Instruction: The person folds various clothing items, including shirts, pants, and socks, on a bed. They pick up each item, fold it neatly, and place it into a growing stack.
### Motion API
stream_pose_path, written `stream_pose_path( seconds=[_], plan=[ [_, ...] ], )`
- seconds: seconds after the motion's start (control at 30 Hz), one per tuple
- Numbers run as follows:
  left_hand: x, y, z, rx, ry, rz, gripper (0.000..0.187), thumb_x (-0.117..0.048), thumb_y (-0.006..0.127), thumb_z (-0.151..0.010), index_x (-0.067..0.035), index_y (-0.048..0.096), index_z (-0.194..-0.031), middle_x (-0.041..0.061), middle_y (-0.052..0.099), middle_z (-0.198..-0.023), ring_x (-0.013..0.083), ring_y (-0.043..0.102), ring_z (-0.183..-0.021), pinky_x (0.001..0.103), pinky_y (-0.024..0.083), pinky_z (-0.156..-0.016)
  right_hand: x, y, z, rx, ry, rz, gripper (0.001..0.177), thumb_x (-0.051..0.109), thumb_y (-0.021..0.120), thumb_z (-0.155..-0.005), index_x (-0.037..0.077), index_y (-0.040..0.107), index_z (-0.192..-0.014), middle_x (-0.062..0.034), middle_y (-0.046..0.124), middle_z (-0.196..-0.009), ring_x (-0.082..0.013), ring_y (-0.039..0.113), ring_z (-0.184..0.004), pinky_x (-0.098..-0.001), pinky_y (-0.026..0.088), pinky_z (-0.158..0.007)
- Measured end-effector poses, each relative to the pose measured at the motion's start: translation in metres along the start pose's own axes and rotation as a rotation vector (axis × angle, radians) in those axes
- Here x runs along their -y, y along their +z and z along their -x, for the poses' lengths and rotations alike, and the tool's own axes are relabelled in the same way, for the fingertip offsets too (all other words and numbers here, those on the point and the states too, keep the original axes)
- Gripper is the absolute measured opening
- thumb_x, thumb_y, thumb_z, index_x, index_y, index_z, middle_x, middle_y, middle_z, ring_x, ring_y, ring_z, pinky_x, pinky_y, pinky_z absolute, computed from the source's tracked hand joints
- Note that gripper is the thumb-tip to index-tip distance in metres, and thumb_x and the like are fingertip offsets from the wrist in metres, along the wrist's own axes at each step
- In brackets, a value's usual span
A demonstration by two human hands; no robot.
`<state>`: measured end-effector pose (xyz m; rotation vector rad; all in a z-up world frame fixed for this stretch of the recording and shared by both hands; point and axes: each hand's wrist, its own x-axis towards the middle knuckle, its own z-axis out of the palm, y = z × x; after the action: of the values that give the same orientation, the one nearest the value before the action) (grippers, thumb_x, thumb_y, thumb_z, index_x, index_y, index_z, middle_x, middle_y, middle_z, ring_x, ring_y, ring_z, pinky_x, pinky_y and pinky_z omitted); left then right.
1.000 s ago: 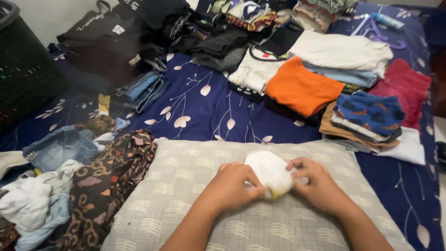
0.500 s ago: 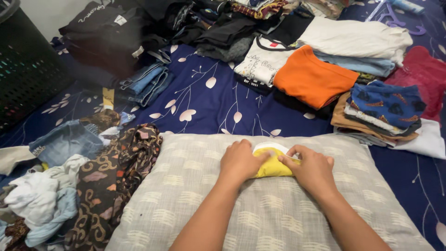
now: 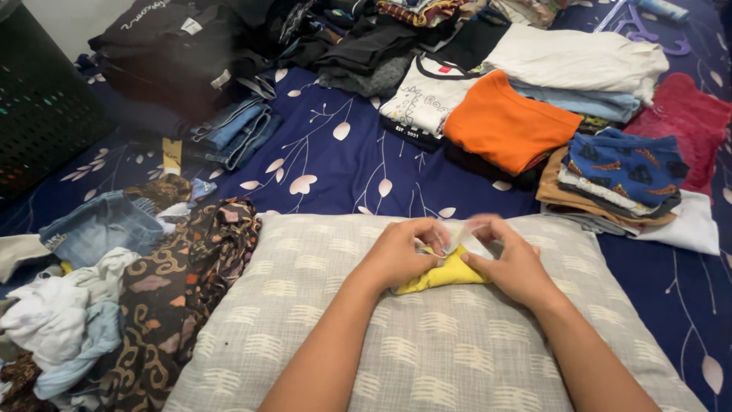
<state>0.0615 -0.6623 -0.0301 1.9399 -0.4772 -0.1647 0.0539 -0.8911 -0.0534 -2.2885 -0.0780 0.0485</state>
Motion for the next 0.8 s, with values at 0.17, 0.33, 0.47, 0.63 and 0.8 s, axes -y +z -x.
stream_pose_path(
  seconds=[0.17, 0.33, 0.47, 0.63, 0.8],
  plan=[
    [-0.022, -0.004, 0.005, 0.096, -0.087, 0.159, 0.061, 0.008, 0.064, -0.074, -0.018, 0.070, -0.129, -0.002, 0.071, -0.084, 0.0086, 0.065, -0.075, 0.025, 0.056, -0.072, 0.008, 0.000, 0.005, 0.034, -0.136, -0.254, 0.051, 0.011, 0.077, -0.074, 0.020, 0.067, -0.123, 0.0030, 0.073, -0.112, -0.0167, 0.067, -0.113, -0.0322, 0.049, -0.099],
    [-0.034, -0.012, 0.008, 0.253, -0.193, 0.169, 0.060, 0.003, 0.069, -0.074, -0.018, 0.070, -0.129, -0.001, 0.072, -0.087, 0.0093, 0.065, -0.077, 0.028, 0.055, -0.072, 0.006, -0.001, 0.003, 0.033, -0.236, -0.175, 0.031, 0.001, 0.073, -0.073, 0.012, 0.085, -0.099, -0.0034, 0.077, -0.104, -0.0196, 0.074, -0.101, -0.0310, 0.056, -0.093],
    [-0.039, -0.012, 0.015, 0.315, -0.069, -0.124, 0.069, -0.013, 0.088, -0.064, -0.020, 0.069, -0.130, 0.005, 0.073, -0.097, 0.0177, 0.069, -0.090, 0.030, 0.054, -0.088, 0.006, -0.009, 0.003, 0.118, -0.290, -0.086, 0.025, 0.001, 0.073, -0.071, 0.009, 0.086, -0.091, -0.0046, 0.076, -0.113, -0.0189, 0.071, -0.106, -0.0319, 0.053, -0.094],
    [-0.043, -0.006, 0.027, 0.236, -0.158, -0.277, 0.066, -0.020, 0.084, -0.064, -0.018, 0.071, -0.128, 0.013, 0.063, -0.120, 0.0253, 0.066, -0.105, 0.034, 0.055, -0.093, 0.021, -0.030, 0.015, 0.290, -0.106, -0.096, 0.030, 0.009, 0.077, -0.070, 0.008, 0.084, -0.099, -0.0025, 0.071, -0.127, -0.0185, 0.066, -0.118, -0.0330, 0.051, -0.099],
    [-0.041, -0.003, 0.027, 0.114, -0.006, -0.354, 0.044, -0.015, 0.075, -0.069, -0.012, 0.078, -0.113, 0.013, 0.066, -0.127, 0.0313, 0.068, -0.108, 0.039, 0.054, -0.092, 0.031, -0.035, 0.022, 0.293, -0.202, 0.107, 0.050, 0.015, 0.084, -0.064, 0.011, 0.079, -0.114, -0.0032, 0.069, -0.128, -0.0211, 0.064, -0.115, -0.0350, 0.047, -0.098]
  ],
)
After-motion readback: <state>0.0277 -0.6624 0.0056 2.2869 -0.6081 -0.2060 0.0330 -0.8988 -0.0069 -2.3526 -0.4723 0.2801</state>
